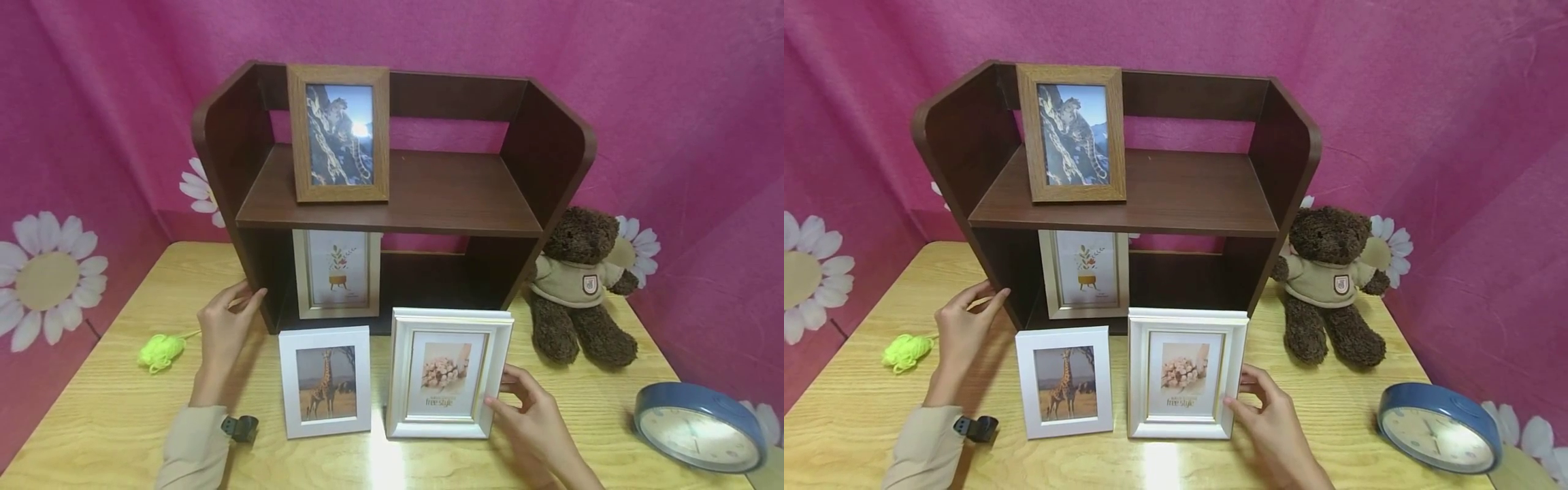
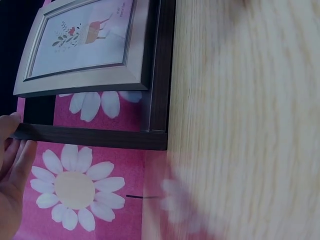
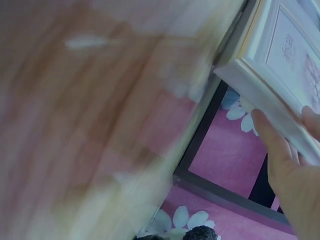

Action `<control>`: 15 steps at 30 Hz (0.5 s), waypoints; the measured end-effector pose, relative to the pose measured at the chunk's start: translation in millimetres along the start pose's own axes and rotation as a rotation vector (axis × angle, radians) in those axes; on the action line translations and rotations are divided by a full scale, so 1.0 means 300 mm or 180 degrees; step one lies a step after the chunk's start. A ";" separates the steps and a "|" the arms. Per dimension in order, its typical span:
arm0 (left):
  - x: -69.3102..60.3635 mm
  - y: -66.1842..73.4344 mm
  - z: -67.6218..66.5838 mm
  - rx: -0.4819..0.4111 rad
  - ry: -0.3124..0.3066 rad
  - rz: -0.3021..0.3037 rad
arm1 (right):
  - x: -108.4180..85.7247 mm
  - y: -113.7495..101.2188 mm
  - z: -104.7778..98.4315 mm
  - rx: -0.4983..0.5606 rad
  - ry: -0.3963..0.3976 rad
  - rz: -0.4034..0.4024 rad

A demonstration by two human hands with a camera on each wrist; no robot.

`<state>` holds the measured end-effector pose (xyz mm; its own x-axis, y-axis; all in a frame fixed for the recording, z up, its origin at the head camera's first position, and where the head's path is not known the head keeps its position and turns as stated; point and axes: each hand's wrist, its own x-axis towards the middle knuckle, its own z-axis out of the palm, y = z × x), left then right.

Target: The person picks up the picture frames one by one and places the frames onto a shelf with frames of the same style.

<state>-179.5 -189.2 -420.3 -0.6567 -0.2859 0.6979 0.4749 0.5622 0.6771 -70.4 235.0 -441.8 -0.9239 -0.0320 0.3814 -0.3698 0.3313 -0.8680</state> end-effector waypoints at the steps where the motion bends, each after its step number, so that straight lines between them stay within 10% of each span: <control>1: 0.000 0.000 0.001 -0.0013 0.0000 -0.0012 | 0.000 0.000 0.001 0.0023 0.0014 -0.0026; 15: -0.002 0.002 0.002 -0.0177 0.0004 -0.0212 | 0.011 -0.008 0.011 0.0367 0.0274 -0.0051</control>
<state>-179.2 -188.3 -420.4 -0.6871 -0.3221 0.6513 0.4621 0.4980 0.7338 -72.9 230.9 -439.6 -0.9077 0.0461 0.4171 -0.3980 0.2206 -0.8905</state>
